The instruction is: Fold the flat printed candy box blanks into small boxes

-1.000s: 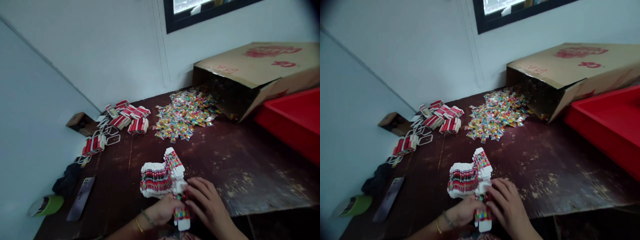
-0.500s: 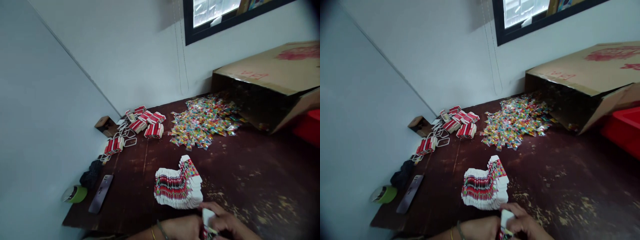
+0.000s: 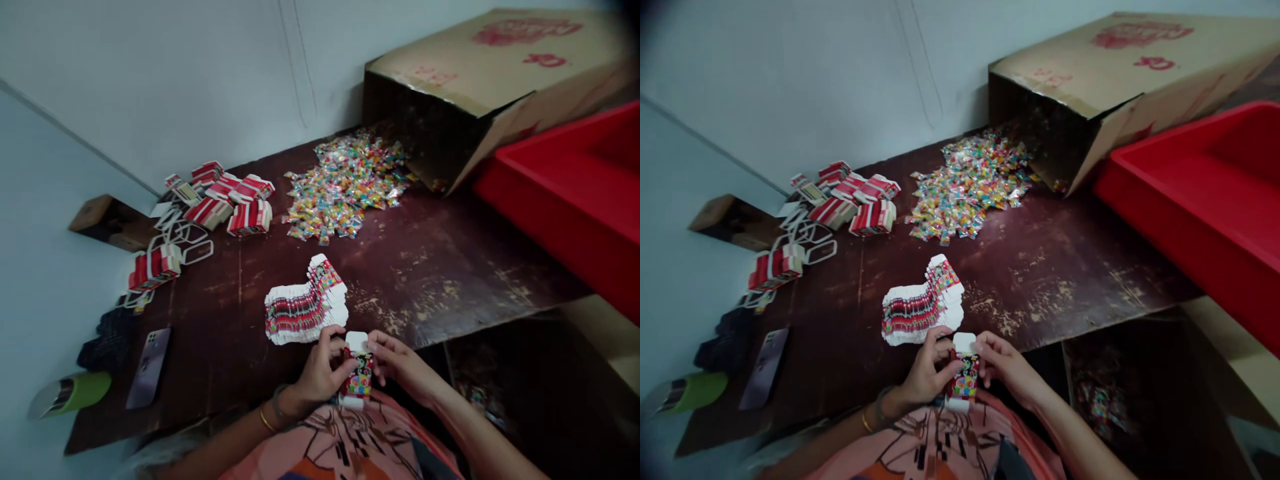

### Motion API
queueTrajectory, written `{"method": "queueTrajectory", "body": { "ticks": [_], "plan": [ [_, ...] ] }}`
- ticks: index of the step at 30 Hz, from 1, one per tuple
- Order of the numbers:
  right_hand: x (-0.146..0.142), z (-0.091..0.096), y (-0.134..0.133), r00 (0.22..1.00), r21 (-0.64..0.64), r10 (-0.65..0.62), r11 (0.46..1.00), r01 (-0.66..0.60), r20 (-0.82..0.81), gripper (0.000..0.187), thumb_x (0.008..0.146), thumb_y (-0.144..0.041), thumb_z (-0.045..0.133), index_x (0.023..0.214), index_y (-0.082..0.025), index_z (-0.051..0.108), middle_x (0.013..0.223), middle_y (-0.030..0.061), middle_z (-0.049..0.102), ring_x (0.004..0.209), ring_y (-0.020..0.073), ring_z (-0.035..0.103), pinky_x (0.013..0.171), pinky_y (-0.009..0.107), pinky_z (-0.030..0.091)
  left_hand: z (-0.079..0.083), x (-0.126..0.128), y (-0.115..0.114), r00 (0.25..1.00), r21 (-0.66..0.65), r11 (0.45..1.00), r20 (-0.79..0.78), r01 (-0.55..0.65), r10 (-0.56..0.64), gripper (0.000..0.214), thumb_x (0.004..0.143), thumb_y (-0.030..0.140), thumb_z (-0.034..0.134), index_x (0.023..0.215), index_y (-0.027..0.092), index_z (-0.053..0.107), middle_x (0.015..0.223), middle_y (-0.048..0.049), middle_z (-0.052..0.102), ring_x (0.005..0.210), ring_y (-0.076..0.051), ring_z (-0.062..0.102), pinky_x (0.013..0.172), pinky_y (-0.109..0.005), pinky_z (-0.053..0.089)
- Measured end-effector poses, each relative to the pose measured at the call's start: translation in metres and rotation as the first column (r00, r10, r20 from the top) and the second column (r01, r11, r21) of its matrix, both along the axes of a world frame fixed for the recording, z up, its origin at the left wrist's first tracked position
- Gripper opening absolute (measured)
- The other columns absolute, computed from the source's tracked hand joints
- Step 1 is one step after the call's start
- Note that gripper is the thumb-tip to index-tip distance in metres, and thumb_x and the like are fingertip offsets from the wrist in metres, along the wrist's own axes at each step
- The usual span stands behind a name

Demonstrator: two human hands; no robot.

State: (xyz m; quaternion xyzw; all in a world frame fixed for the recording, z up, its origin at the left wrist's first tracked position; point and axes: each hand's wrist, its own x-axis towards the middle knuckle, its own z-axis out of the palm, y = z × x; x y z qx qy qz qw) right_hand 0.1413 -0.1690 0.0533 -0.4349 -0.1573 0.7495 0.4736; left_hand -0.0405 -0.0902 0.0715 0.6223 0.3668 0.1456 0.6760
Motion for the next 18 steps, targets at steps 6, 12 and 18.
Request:
{"method": "queueTrajectory", "body": {
  "ticks": [6,12,18],
  "plan": [
    [0.010,-0.013,-0.003,0.955,-0.174,0.108,0.972,-0.160,-0.276,0.032,0.064,-0.025,0.080,0.089,-0.015,0.062,0.067,-0.0048,0.059,0.048,0.0030,0.050,0.047,0.014,0.047,0.010,0.001,0.001,0.968,0.118,0.962,-0.080,0.244,-0.236,0.021,0.087,0.034,0.056,0.092,0.017,0.068,0.085,-0.0062,0.069,0.077,-0.018,0.061,0.073,-0.027,0.042],
    [0.019,0.013,0.007,0.945,0.072,0.272,0.955,-0.288,0.180,0.027,0.068,-0.033,0.077,0.085,-0.015,0.065,0.072,-0.0034,0.060,0.056,0.0077,0.053,0.050,0.020,0.049,0.007,0.015,-0.007,0.998,-0.403,0.913,-0.007,-0.063,0.066,0.049,0.076,0.026,0.064,0.123,0.021,0.052,0.079,0.0013,0.062,0.070,-0.014,0.056,0.070,-0.026,0.041],
    [0.009,0.030,0.011,0.761,0.343,0.036,0.878,-0.334,0.648,0.041,0.094,-0.043,0.049,0.074,-0.016,0.073,0.080,0.0036,0.062,0.074,0.0138,0.057,0.070,0.026,0.047,0.004,0.019,-0.005,0.987,-0.827,0.563,0.097,0.010,0.126,0.060,0.071,0.019,0.054,0.130,0.021,0.047,0.105,-0.0065,0.065,0.093,-0.024,0.063,0.084,-0.037,0.044]
  ]
}}
